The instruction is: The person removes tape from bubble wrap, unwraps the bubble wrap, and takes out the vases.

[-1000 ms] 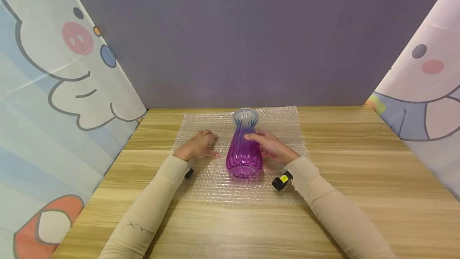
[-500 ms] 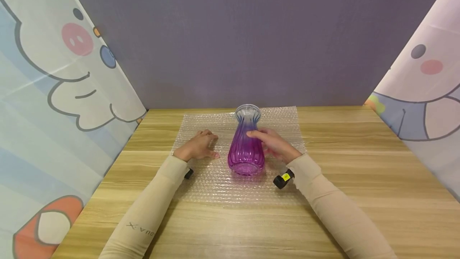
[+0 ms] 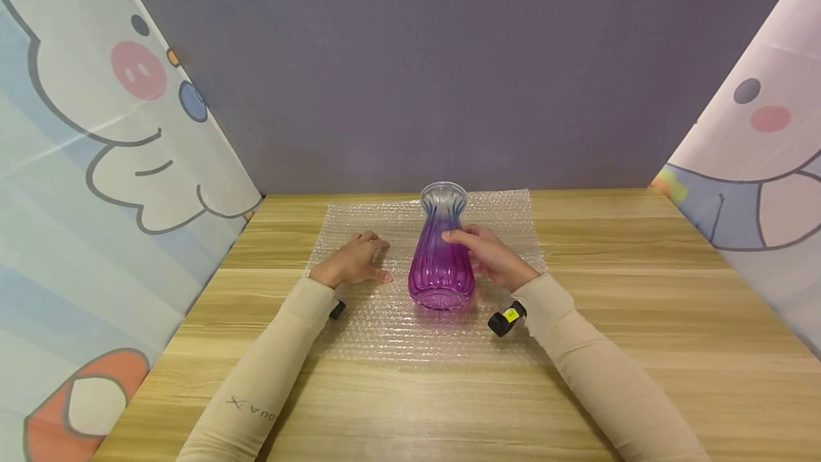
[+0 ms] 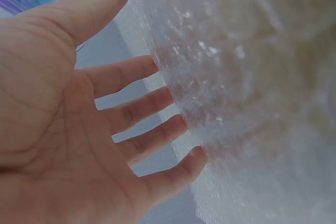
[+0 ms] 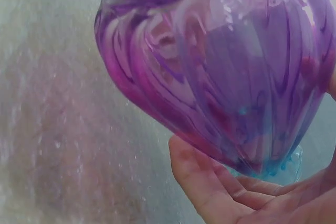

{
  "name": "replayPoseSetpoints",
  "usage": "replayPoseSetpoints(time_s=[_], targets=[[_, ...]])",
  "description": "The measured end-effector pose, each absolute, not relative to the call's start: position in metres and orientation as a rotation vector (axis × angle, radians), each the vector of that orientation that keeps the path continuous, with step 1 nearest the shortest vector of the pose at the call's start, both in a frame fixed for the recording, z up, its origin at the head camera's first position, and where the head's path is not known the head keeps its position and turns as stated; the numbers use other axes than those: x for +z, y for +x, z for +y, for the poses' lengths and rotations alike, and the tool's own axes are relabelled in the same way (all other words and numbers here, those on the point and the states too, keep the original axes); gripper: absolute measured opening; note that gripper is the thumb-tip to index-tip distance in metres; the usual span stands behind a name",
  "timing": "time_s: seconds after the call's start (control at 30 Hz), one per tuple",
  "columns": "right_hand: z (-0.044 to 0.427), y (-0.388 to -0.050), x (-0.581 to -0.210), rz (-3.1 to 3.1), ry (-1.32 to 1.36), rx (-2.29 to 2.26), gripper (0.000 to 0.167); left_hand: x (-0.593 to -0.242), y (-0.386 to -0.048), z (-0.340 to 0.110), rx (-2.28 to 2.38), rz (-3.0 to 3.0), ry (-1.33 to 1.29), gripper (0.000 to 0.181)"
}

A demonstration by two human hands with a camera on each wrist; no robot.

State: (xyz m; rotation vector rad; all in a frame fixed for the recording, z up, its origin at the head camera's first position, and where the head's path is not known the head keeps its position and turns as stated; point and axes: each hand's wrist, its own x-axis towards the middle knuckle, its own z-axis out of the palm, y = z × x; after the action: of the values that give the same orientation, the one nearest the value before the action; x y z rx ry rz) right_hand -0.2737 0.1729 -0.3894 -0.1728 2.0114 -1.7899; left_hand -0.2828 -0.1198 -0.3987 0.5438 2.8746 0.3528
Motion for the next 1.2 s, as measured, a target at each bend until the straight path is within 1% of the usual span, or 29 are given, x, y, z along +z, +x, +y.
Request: replayPoseSetpoints(time_s=[0.2, 0.37, 1.1, 1.2], targets=[[0.1717, -0.2724, -0.3864, 1.998, -0.162, -1.809, 0.074, -0.3992, -0.2834, -0.1197, 0.354, 2.87, 0.544, 0.082], [0.1718, -0.2719, -0.3852, 1.978, -0.159, -1.84, 0.067, -0.3988, -0.2828, -0.1195, 0.355, 2.871, 0.546, 0.081], [0.1758, -0.2733, -0.3865, 1.866, -0.161, -1.955, 0.05, -0.3996, -0.2823, -0.1191, 0.357, 2.864, 0.529, 0.082], [0.1768, -0.2738, -0.3873, 1.832, -0.175, -1.984, 0.045, -0.3999, -0.2824, -0.1192, 0.354, 2.867, 0.53, 0.082]])
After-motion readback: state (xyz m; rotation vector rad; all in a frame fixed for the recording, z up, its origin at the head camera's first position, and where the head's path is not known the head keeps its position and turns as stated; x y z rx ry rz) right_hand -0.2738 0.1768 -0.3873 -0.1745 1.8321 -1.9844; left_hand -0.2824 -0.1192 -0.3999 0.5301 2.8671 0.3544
